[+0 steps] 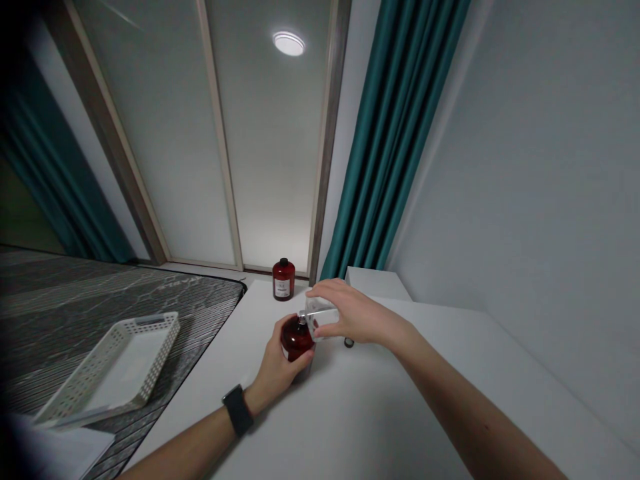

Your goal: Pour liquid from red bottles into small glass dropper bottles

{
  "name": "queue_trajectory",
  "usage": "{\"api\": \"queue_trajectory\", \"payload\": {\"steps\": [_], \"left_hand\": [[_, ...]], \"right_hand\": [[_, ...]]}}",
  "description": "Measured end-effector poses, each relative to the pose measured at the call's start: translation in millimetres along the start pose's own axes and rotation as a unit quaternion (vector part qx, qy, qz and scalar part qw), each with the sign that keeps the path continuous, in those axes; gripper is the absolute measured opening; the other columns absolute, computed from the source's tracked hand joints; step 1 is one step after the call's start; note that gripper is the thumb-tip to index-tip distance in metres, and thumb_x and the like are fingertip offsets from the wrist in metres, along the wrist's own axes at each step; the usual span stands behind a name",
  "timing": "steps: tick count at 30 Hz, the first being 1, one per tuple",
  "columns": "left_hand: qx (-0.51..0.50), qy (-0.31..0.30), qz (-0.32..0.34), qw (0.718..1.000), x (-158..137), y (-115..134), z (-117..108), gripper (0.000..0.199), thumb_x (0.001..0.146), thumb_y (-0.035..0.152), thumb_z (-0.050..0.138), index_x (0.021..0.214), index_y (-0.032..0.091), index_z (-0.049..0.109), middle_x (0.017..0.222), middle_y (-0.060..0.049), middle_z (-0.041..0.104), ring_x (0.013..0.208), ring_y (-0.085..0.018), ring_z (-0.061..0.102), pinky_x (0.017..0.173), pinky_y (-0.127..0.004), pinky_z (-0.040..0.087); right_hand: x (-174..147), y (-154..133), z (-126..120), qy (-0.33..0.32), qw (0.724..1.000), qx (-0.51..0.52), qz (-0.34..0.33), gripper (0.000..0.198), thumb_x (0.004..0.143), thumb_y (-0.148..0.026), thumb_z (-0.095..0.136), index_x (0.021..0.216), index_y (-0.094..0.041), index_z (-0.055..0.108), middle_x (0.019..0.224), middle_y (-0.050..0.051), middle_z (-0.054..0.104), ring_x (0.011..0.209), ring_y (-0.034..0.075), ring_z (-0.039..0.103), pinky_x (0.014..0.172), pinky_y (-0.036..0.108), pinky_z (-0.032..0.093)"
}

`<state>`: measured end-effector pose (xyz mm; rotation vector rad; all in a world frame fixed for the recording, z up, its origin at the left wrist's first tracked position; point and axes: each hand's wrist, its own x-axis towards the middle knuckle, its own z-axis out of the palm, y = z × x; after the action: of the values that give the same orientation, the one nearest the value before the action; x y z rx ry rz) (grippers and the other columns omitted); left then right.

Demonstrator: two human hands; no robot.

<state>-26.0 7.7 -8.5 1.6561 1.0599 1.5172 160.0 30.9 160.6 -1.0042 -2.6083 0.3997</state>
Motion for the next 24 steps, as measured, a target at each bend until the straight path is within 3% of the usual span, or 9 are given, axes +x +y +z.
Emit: {"api": "queue_trajectory", "payload": {"steps": [24], "left_hand": [[-0.001, 0.002, -0.005, 1.000, 0.1, 0.7, 0.0, 0.068, 0.069, 0.025, 0.077, 0.130, 0.018, 0.045, 0.125, -0.011, 0.060, 0.115, -0.029, 0.060, 0.105, -0.048, 0.045]], "right_hand": [[-2.0, 0.9, 0.7, -0.005, 1.000, 0.020, 0.018, 0.060, 0.077, -0.035, 0.078, 0.132, -0.030, 0.056, 0.136, 0.007, 0.051, 0.127, 0.027, 0.051, 0.109, 0.046, 0.039]]}}
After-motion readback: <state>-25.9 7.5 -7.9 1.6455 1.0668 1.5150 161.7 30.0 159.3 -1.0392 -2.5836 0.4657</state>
